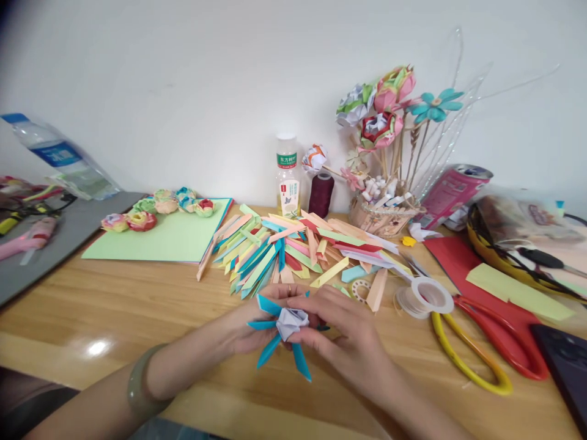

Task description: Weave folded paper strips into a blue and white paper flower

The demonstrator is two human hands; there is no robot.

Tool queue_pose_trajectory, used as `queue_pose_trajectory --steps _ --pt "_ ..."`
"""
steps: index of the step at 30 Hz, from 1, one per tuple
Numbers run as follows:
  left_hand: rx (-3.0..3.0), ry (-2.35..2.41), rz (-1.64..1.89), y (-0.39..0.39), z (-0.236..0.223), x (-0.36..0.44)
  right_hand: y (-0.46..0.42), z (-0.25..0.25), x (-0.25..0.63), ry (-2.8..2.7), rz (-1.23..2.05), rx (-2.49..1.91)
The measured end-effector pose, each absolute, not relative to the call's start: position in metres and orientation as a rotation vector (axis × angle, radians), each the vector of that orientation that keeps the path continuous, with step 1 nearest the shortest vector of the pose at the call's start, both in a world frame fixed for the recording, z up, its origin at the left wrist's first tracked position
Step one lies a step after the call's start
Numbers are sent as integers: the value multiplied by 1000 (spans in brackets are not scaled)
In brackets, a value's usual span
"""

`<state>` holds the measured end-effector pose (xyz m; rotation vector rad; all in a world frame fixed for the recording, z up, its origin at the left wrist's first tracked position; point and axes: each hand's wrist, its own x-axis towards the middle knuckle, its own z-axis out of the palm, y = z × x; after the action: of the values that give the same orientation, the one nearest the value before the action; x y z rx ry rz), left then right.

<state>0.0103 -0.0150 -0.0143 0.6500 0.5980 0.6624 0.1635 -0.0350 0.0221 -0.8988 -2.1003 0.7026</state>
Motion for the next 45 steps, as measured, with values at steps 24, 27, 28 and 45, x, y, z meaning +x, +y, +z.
queue_pose_trajectory --steps 24,27,28,45 --pt "547 642 711 -10 0 3 -27 12 171 -1992 533 -1062" --pt "586 707 742 -9 2 2 -25 16 175 -1837 599 -1180" --pt "586 725 748 -9 3 1 -24 17 176 -1773 577 -1244" --pt "1213 1031 921 -11 1 6 -22 9 163 -1894 667 -1238"
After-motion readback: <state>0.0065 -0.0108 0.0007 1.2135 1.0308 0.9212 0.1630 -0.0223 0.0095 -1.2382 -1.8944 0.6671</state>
